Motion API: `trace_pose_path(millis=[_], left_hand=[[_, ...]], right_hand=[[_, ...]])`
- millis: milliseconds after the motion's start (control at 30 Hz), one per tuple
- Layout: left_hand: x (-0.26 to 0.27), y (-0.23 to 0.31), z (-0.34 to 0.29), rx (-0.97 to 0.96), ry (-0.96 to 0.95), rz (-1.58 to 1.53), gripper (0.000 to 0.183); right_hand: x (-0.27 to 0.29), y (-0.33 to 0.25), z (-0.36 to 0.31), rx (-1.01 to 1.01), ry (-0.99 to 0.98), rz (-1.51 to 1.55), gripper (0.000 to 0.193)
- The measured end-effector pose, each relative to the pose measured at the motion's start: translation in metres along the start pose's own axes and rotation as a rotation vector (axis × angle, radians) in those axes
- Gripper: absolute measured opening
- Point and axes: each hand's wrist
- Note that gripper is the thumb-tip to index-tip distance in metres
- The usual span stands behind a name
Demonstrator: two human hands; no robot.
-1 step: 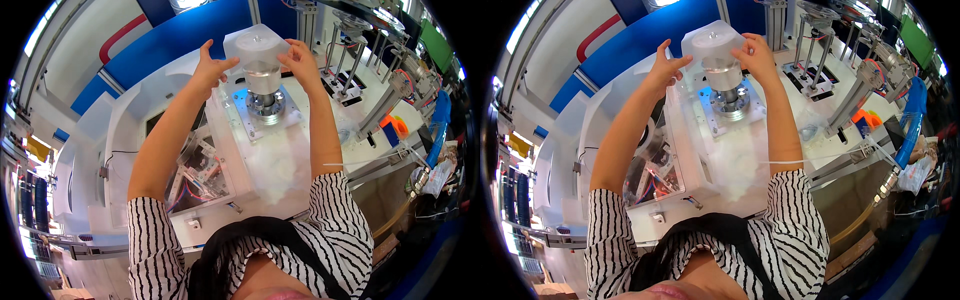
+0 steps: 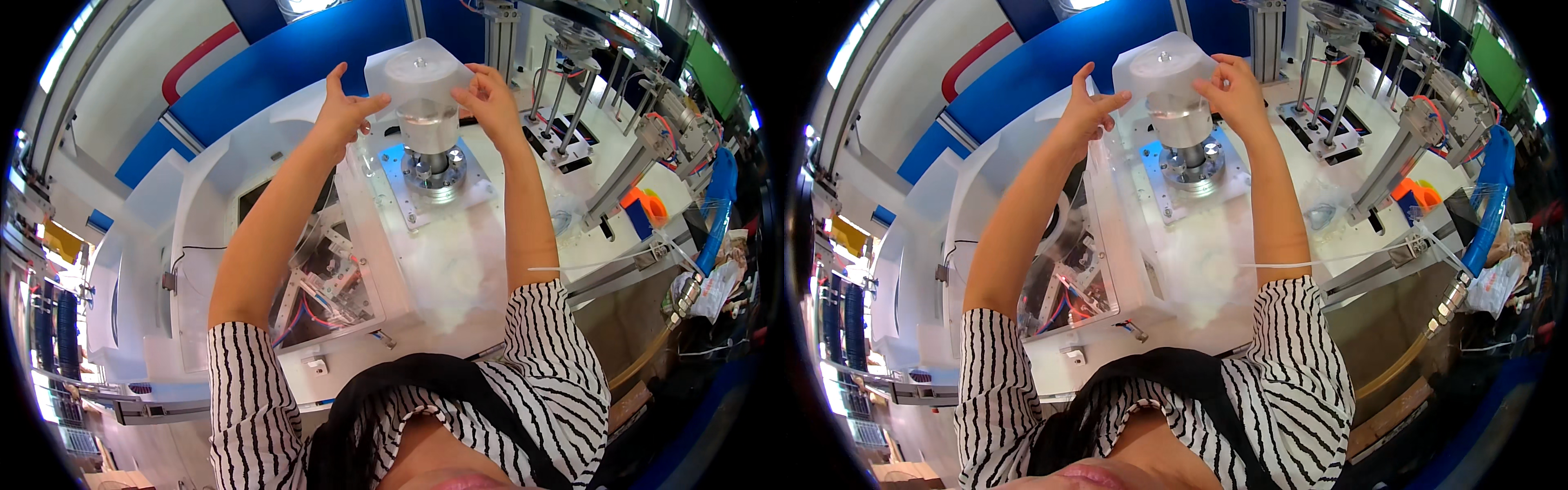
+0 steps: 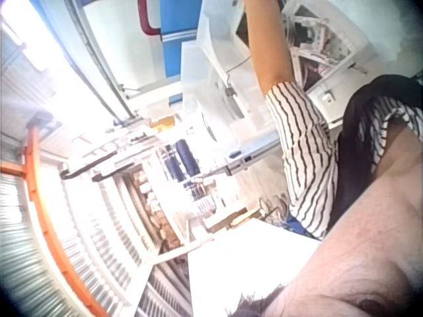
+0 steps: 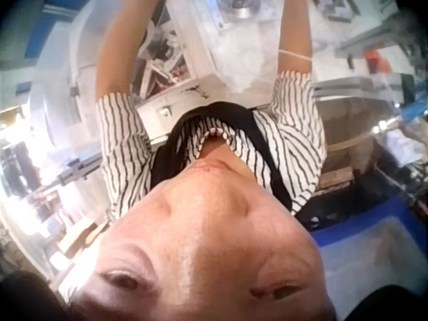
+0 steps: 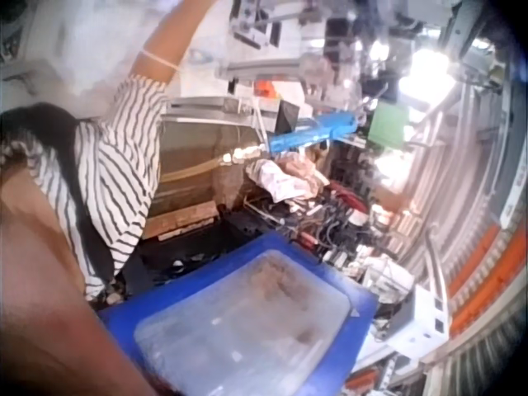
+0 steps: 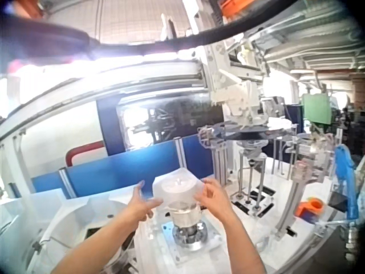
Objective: The person assembles a white plastic component onto a metal spindle on a machine, securing it with a blue wheel. They then use a handheld orange and blue device to apply a clear film to the component. Finally, the person handles large blue plastic reels, stacking them on a metal table.
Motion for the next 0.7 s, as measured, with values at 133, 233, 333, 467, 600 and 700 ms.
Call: trace_pose_path(millis=[133, 233, 333, 467, 600, 700], left_hand=[[-0.006, -0.018, 0.0, -0.383, 0.337, 0.281, 0.083], [-0.015, -0.013, -0.021, -0.892, 0.481, 0.531, 0.061], [-0.027, 0.005, -0.043, -1.07, 0.328, 0.676, 0.049], [-0.04, 0.007, -0.036, -1.143, 0.275, 0.697, 0.053], [-0.047, 0.003, -0.028, -1.101, 0.287, 0.698, 0.051], [-0.05, 0.003, -0.028, -1.097, 0.297, 0.725, 0.043]], right_hand=[[-0.008, 0.006, -0.001, 0.073, 0.047, -0.073, 0.033], [-0.003, 0.011, -0.001, 0.063, 0.073, -0.104, 0.032], [-0.003, 0.015, 0.0, 0.054, 0.07, -0.087, 0.032], [-0.007, 0.016, 0.0, -0.016, 0.027, 0.027, 0.031], [-0.006, 0.027, 0.003, -0.045, 0.0, 0.079, 0.033], [-0.005, 0.029, 0.003, -0.064, -0.008, 0.081, 0.033]])
Point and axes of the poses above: each hand's wrist, its own z-axis towards the middle knuckle, its own x-axis out of the back of the hand, y = z × x, and after that the axes turned 15 degrees about y, right-handed
